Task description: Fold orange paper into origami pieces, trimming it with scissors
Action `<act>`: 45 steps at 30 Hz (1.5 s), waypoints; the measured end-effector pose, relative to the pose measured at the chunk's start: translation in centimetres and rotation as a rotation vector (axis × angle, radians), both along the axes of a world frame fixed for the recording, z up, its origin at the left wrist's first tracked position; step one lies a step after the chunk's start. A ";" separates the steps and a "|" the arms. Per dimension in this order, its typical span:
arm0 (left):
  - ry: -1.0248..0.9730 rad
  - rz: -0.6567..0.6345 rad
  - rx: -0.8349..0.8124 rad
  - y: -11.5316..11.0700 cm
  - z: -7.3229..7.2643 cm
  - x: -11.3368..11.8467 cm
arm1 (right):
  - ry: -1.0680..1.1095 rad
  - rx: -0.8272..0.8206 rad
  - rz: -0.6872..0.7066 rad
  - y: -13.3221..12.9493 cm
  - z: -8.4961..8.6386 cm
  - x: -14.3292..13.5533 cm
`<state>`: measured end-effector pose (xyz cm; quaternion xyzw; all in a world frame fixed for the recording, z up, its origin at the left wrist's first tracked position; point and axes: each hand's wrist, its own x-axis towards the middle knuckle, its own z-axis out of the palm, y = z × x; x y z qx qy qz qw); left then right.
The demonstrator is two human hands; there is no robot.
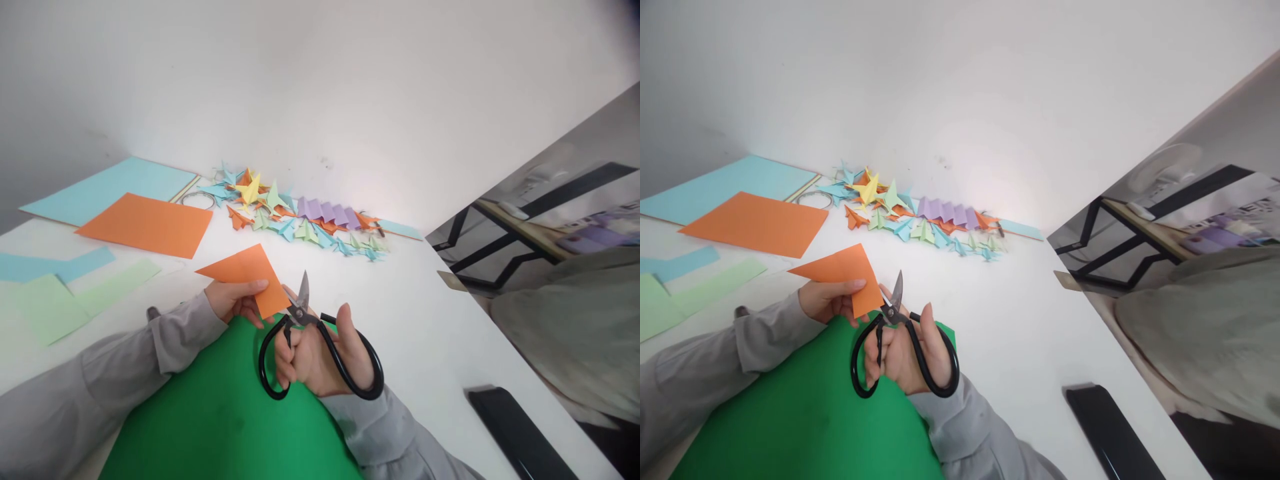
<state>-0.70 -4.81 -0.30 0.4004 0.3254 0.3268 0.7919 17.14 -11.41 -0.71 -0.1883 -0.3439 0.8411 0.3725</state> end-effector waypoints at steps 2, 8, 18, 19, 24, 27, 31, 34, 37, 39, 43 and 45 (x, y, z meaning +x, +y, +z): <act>0.001 -0.010 0.015 0.0 -0.1 0.0 | 0.020 0.002 0.023 0.0 0.0 0.0; 0.040 -0.022 0.076 -0.5 0.4 0.3 | 0.038 -0.046 0.075 0.0 0.3 -0.1; 0.032 0.064 0.040 -0.5 0.8 0.5 | 0.100 -0.040 0.115 0.2 -0.4 -0.3; 0.039 0.073 0.043 -0.5 0.7 0.5 | 0.123 -0.030 0.129 0.3 -0.7 -0.3; 0.047 0.103 0.042 -0.5 0.7 0.4 | 0.106 -0.071 0.083 0.2 -0.2 -0.3; 0.038 0.123 0.026 -0.6 0.8 0.5 | 0.071 -0.081 0.057 -0.1 0.8 -0.2; 0.027 0.191 0.006 -0.6 0.8 0.5 | 0.057 -0.071 0.038 -0.3 1.5 -0.1; 0.020 0.186 0.002 -0.5 0.7 0.4 | 0.038 -0.088 0.037 -0.2 1.5 0.0; -0.003 0.140 0.015 -0.4 0.5 0.3 | 0.049 -0.100 0.057 -0.2 1.3 0.0; 0.016 0.099 0.035 -0.4 0.4 0.4 | 0.078 -0.108 0.083 -0.2 1.1 0.0; 0.065 0.033 0.065 -0.5 0.4 0.3 | 0.108 -0.129 0.122 -0.1 1.3 0.1; 0.009 -0.035 0.050 -0.4 0.7 -0.2 | 0.100 -0.140 0.138 0.0 1.6 0.4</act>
